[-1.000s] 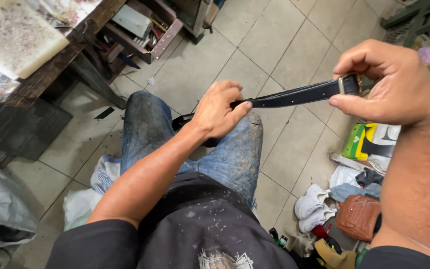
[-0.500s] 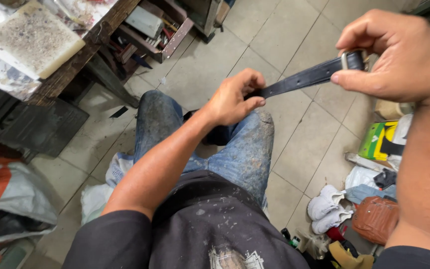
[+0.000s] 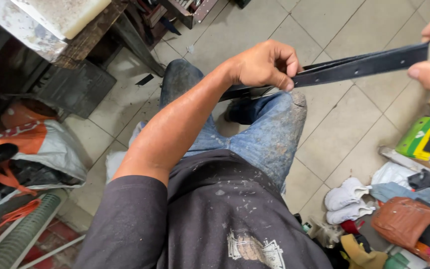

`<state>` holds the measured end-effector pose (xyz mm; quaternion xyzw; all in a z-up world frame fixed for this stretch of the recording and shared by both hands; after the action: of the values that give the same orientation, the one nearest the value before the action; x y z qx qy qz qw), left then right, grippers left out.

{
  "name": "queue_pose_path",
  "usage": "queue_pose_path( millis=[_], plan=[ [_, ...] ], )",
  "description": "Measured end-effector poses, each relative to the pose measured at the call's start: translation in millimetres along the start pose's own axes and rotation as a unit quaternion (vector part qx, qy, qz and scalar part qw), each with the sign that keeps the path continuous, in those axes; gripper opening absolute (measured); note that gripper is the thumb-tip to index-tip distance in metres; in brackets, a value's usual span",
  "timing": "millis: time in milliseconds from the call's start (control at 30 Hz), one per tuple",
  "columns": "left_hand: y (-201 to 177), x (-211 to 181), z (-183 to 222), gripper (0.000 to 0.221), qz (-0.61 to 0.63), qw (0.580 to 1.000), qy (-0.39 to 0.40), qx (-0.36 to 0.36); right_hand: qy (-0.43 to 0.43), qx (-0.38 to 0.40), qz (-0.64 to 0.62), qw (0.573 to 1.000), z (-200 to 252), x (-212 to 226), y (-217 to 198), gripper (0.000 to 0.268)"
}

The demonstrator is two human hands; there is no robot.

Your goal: Repairing a briefcase by applying adhesive to components and attaching a leather strap and buckle

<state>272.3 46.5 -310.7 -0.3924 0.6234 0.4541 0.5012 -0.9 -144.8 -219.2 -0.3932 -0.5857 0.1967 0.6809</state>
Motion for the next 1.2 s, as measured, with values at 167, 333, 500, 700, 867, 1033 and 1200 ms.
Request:
queue_pose_path(
  millis=[167,333,500,700,867,1033,1200],
  plan=[
    [16.4,-6.9,-3.4,0.036,-0.108,0.993,-0.028,-0.029,-0.018,-0.042,-0.023,0.999,-1.7,88.2,-9.5,0.059],
    [29.6,-27.9,2.1,0.033,-0.122,0.990,-0.066,-0.007,0.018,0.008,0.027,0.999,-3.0,133.3,-15.8,0.053],
    [34.3,-36.6,9.0,0.031,-0.135,0.987,-0.088,-0.002,0.038,0.011,0.024,0.999,10.3,139.5,-12.5,0.050],
    [40.7,-34.9,19.8,0.031,-0.015,0.997,-0.061,0.039,0.048,0.007,0.075,0.996,32.9,138.4,-13.3,0.047],
    [50.3,-43.9,20.5,0.032,-0.015,0.998,-0.041,0.042,0.022,-0.024,-0.018,0.999,55.2,111.3,-15.0,0.049],
    [60.6,-42.0,10.9,0.025,-0.080,0.996,-0.021,0.025,0.054,-0.042,0.004,0.998,79.1,91.1,-13.6,0.054],
    [77.4,-49.4,1.0,0.043,-0.177,0.984,-0.020,0.014,0.063,-0.066,-0.001,0.996,70.3,119.1,-16.1,0.052]
  ],
)
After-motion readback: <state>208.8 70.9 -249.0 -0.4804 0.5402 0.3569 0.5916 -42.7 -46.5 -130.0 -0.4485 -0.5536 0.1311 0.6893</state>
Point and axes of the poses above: each hand's wrist, its own z-axis away from the middle knuckle, its own y-axis out of the palm, x = y × z, the point moved 5 cm from there along -z, towards the middle knuckle, and after that the axes turned 8 degrees about -y, right-handed, at the moved point
